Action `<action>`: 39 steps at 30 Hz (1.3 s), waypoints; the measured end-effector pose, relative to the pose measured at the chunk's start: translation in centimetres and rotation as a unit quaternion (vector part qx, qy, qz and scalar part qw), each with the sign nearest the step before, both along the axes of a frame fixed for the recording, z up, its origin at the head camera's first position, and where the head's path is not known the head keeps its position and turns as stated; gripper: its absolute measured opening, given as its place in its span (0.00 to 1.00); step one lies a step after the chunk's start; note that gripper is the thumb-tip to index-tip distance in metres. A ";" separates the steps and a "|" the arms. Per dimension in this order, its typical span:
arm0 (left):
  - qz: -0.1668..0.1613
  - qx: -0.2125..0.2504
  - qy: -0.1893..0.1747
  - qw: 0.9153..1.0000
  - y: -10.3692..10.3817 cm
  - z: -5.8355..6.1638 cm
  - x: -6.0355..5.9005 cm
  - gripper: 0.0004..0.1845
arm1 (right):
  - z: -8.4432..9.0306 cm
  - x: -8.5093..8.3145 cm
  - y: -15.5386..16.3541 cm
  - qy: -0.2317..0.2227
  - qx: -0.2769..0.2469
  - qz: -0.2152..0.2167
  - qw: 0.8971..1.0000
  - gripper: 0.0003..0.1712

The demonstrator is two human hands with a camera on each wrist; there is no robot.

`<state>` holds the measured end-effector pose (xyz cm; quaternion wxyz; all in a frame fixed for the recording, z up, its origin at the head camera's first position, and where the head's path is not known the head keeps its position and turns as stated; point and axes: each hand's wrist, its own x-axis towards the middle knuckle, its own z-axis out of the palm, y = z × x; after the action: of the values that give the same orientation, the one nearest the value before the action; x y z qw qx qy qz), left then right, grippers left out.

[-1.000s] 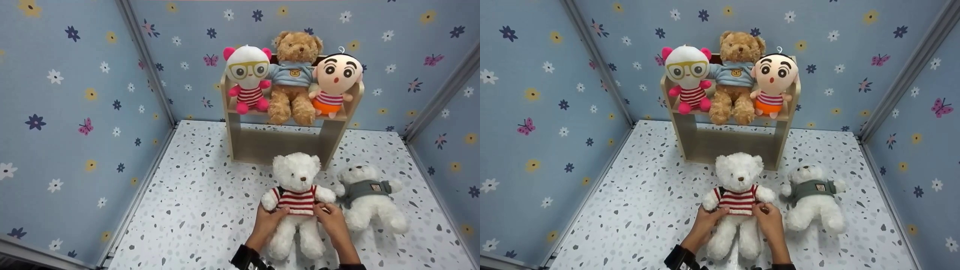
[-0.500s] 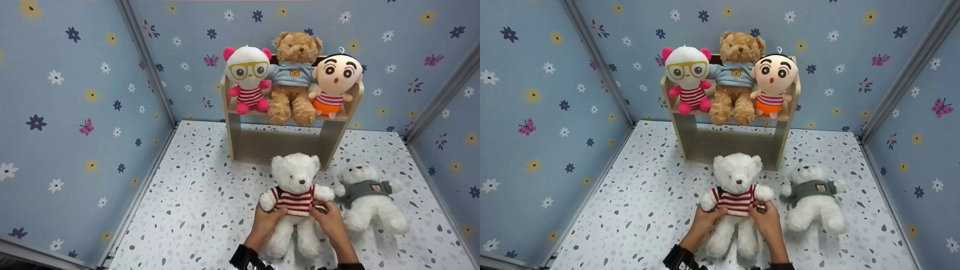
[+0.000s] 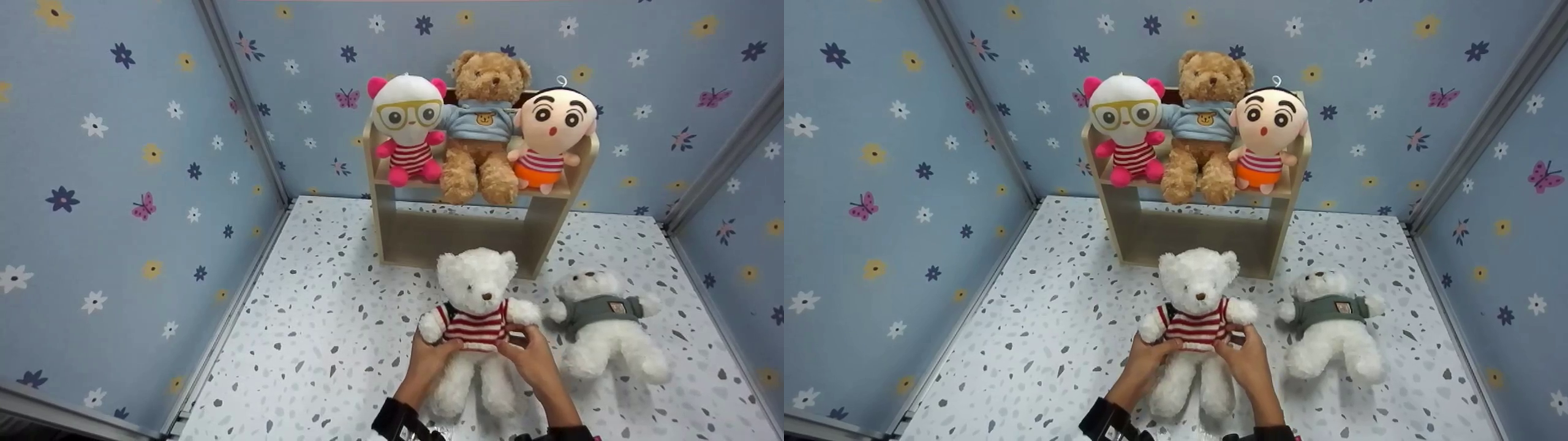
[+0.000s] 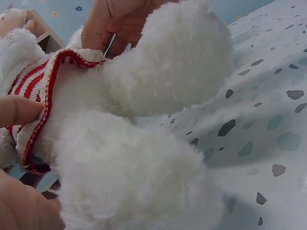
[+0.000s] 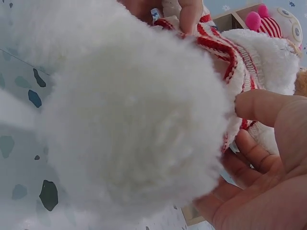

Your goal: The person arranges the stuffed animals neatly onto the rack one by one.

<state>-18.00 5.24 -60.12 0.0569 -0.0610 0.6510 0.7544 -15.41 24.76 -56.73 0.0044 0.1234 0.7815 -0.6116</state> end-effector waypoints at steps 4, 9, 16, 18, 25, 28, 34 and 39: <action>0.001 -0.001 0.015 1.000 -0.3 0.0 -0.2 0.37 | -0.1 -0.1 -0.3 0.009 0.005 0.008 1.000 0.22; 0.004 -0.021 0.011 1.000 -0.7 0.0 -0.2 0.38 | -0.3 -0.2 -0.6 0.010 0.021 0.010 1.000 0.23; 0.011 -0.030 0.013 0.999 -1.1 0.1 -0.4 0.35 | -0.4 -0.5 -1.2 0.016 0.036 0.003 0.999 0.23; 0.016 -0.042 0.010 0.999 -1.2 0.2 -0.4 0.35 | -0.4 -0.6 -1.4 0.017 0.039 0.001 0.999 0.22; 0.032 -0.089 0.011 0.995 -1.5 0.5 -0.8 0.33 | -0.5 -1.1 -1.9 0.015 0.057 -0.006 0.998 0.22; 0.032 -0.089 0.020 0.995 -1.6 0.5 -1.0 0.33 | -0.4 -1.4 -2.0 0.012 0.058 -0.007 0.998 0.21; 0.017 -0.082 0.035 0.996 -2.0 0.5 -1.3 0.35 | -0.4 -1.6 -2.6 0.004 0.044 0.006 0.999 0.22; 0.001 -0.051 0.049 0.997 -2.3 0.6 -1.5 0.42 | -0.5 -1.5 -3.4 0.019 0.024 0.011 0.999 0.24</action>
<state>-19.55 2.90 -59.48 0.0206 -0.0275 0.6907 0.7223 -16.94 21.38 -57.26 -0.0063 0.1029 0.7975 -0.5944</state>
